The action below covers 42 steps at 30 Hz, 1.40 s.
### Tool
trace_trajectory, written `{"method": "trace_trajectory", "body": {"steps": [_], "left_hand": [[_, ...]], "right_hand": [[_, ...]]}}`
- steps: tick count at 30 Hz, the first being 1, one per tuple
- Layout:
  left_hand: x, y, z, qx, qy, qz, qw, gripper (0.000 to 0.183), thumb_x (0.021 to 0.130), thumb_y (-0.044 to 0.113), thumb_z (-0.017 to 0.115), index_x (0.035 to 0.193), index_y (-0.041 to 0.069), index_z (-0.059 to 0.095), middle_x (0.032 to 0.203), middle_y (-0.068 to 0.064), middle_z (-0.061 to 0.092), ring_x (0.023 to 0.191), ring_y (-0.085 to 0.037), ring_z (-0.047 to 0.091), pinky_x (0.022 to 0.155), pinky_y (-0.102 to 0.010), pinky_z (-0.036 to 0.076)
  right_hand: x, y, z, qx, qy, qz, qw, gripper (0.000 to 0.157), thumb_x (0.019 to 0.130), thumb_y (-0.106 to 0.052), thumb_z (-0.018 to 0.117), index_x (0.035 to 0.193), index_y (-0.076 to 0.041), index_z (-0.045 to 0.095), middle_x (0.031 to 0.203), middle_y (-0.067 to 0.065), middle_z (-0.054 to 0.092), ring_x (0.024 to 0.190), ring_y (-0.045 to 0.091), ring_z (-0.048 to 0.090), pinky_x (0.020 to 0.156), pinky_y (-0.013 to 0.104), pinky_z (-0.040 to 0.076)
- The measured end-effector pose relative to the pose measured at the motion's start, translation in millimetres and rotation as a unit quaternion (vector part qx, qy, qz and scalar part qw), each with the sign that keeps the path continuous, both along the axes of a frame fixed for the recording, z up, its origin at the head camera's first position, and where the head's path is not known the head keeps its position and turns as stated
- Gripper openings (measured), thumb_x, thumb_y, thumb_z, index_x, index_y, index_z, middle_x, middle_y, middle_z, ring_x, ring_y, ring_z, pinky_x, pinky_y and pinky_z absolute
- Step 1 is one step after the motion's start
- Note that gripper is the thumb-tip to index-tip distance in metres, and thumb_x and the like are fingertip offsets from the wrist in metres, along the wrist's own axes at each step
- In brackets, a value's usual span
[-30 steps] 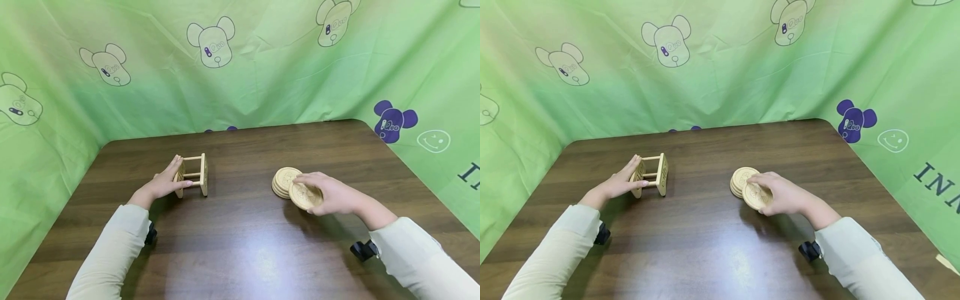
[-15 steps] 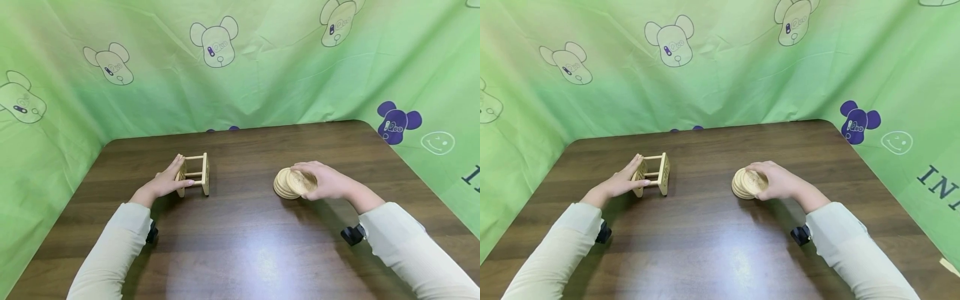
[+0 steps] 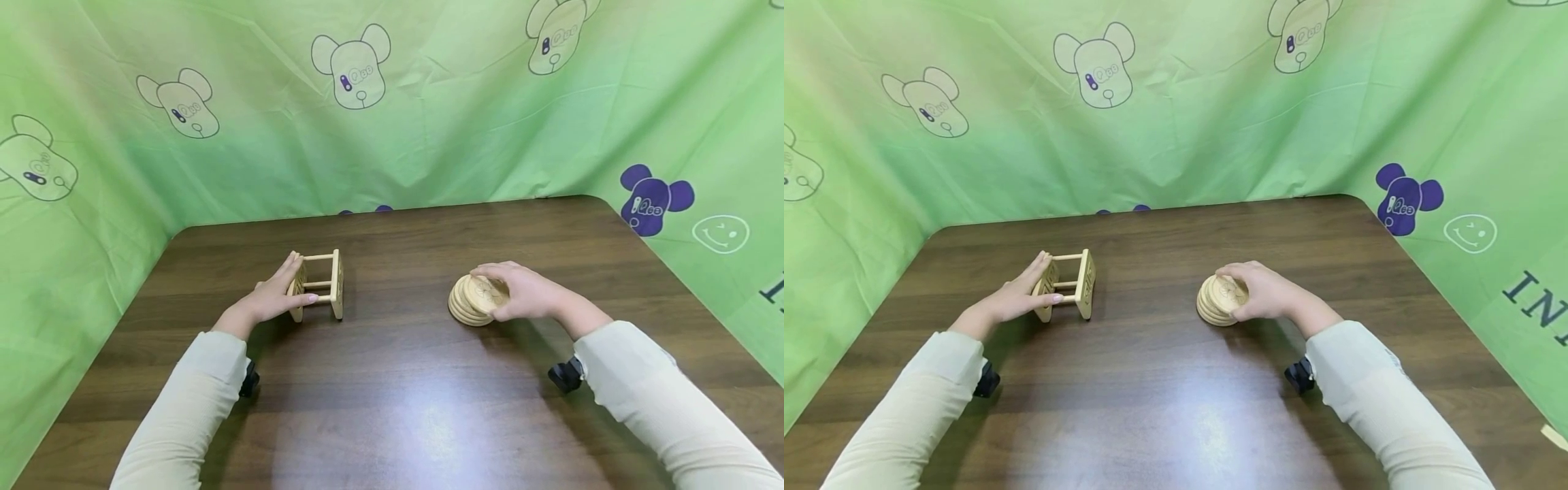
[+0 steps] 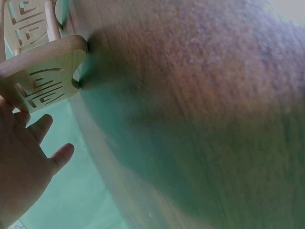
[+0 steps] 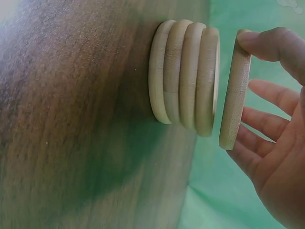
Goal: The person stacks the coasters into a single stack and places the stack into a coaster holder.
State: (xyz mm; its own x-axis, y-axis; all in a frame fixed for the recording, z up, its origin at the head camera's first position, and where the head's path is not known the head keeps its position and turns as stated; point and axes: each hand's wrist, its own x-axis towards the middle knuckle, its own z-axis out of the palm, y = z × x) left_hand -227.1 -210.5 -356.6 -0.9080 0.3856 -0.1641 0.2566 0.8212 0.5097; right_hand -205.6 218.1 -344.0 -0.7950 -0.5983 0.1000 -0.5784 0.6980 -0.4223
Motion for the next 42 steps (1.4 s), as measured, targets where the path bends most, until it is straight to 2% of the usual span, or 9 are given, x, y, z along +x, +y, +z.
{"method": "trace_trajectory", "body": {"steps": [11,21,26,31,42], "left_hand": [[0.6,-0.9,-2.9,0.002,0.008,0.003,1.0000,0.089,0.079,0.054,0.049,0.140,0.009,0.002,0.144,-0.007,-0.008,0.127,-0.034,0.009,0.088,-0.065,0.004],[-2.2,-1.9,-6.2,0.007,0.000,0.004,1.0000,0.087,0.080,0.053,0.050,0.140,0.012,0.001,0.144,-0.005,-0.009,0.127,-0.033,0.009,0.089,-0.064,0.003],[0.7,-2.4,-3.9,0.018,0.004,0.000,0.9998,0.090,0.078,0.056,0.048,0.140,0.013,-0.001,0.143,-0.004,-0.011,0.127,-0.035,0.008,0.088,-0.065,0.001],[3.6,-2.2,-1.6,0.032,0.010,-0.007,0.9994,0.090,0.078,0.057,0.048,0.140,0.013,-0.001,0.143,-0.005,-0.012,0.125,-0.039,0.009,0.085,-0.067,0.001],[-2.9,-3.6,-3.4,0.005,-0.003,0.002,1.0000,0.088,0.080,0.054,0.048,0.140,0.014,-0.001,0.143,-0.005,-0.011,0.127,-0.033,0.008,0.089,-0.065,0.002]], "right_hand": [[-4.6,-4.4,-5.4,0.004,-0.007,-0.002,1.000,0.064,0.059,-0.014,0.068,0.119,-0.001,0.049,0.117,0.013,0.050,0.107,0.032,0.041,0.085,0.045,0.032],[-6.6,-6.9,-7.7,0.010,-0.013,0.001,1.000,0.061,0.062,-0.015,0.067,0.118,0.001,0.049,0.119,0.018,0.048,0.109,0.035,0.039,0.088,0.046,0.031],[-7.0,-8.0,-7.7,0.009,-0.016,0.000,1.000,0.061,0.062,-0.015,0.067,0.118,0.001,0.050,0.121,0.021,0.046,0.111,0.037,0.038,0.089,0.048,0.029],[-7.6,-8.0,-9.7,0.000,-0.017,-0.001,1.000,0.061,0.062,-0.016,0.068,0.117,0.001,0.050,0.121,0.024,0.044,0.111,0.039,0.036,0.089,0.050,0.028],[-8.1,-2.7,-15.0,-0.047,-0.004,0.009,0.999,0.060,0.063,-0.019,0.073,0.115,0.003,0.050,0.114,0.019,0.050,0.106,0.035,0.042,0.088,0.049,0.029]]}}
